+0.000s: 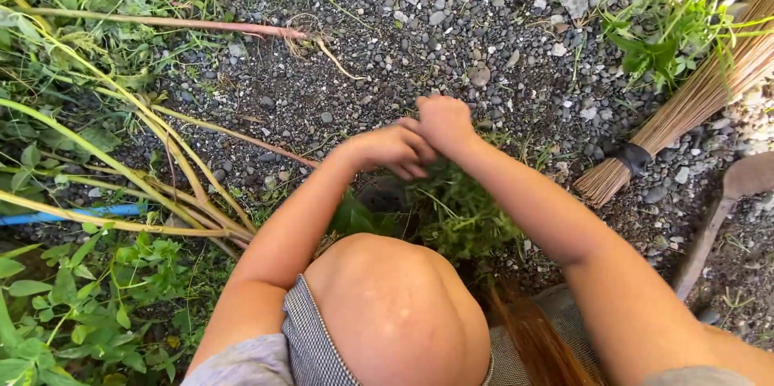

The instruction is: Manually pull weeds and unwanted grass from the ground in an outdoor garden area.

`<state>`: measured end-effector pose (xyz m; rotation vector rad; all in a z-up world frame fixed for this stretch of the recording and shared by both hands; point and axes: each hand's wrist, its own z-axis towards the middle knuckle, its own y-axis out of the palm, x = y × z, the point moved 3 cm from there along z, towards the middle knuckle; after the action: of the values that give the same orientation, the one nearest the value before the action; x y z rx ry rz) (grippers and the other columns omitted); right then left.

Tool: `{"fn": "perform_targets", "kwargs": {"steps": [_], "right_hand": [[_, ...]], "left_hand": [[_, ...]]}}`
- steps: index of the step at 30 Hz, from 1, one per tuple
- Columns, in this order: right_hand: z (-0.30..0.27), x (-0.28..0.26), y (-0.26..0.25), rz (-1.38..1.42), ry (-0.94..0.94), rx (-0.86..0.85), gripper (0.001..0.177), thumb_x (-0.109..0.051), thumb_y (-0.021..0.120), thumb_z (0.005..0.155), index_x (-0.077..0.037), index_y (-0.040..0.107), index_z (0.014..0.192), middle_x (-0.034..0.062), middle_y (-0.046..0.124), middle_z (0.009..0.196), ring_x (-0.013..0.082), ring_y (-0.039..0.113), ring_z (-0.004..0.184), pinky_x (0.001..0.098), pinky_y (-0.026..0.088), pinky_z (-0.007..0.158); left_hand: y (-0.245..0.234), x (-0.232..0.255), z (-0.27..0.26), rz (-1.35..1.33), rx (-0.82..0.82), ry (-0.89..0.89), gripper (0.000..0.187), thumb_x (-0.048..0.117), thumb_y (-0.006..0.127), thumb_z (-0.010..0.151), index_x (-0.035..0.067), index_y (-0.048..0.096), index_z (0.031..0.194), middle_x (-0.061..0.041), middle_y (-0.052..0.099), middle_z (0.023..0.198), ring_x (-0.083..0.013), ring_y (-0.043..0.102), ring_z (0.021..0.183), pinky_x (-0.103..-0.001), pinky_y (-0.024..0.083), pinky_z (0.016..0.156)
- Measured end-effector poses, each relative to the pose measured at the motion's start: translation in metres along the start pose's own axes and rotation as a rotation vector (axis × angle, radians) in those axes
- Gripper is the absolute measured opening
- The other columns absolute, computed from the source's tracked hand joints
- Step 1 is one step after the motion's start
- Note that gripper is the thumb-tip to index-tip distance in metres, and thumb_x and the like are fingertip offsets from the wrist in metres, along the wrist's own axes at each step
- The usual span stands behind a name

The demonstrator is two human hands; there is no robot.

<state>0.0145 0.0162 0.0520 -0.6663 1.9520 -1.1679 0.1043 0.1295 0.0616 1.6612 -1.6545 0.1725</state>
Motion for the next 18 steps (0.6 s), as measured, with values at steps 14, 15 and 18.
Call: {"fn": "perform_targets", "kwargs": {"steps": [14,15,18], "right_hand": [[-0.030,0.013,0.017,0.078,-0.107,-0.026,0.026,-0.029,0.064,0.090,-0.007,0.073,0.079,0.0201,0.072,0.078,0.0403,0.071,0.075,0.0511,0.058,0.071],[-0.039,0.017,0.012,0.062,-0.128,-0.075,0.026,-0.029,0.064,0.090,-0.006,0.072,0.078,0.0201,0.072,0.078,0.0401,0.071,0.074,0.0513,0.057,0.070],[-0.061,0.081,0.055,-0.117,-0.182,-0.315,0.017,-0.023,0.064,0.082,-0.008,0.073,0.081,0.0190,0.072,0.078,0.0385,0.072,0.074,0.0498,0.058,0.067]], "left_hand": [[-0.035,-0.051,0.041,0.786,0.806,-0.348,0.044,0.043,0.066,0.091,0.005,0.075,0.111,-0.020,0.071,0.118,-0.0376,0.070,0.109,-0.047,0.057,0.091],[-0.034,-0.061,0.055,0.848,0.792,-0.322,0.038,0.037,0.065,0.092,0.005,0.076,0.109,-0.020,0.073,0.117,-0.0371,0.072,0.107,-0.046,0.058,0.089],[-0.019,-0.068,0.071,0.994,0.739,-0.258,0.029,0.026,0.063,0.092,0.006,0.079,0.106,-0.019,0.075,0.113,-0.0366,0.075,0.104,-0.046,0.061,0.086]]}}
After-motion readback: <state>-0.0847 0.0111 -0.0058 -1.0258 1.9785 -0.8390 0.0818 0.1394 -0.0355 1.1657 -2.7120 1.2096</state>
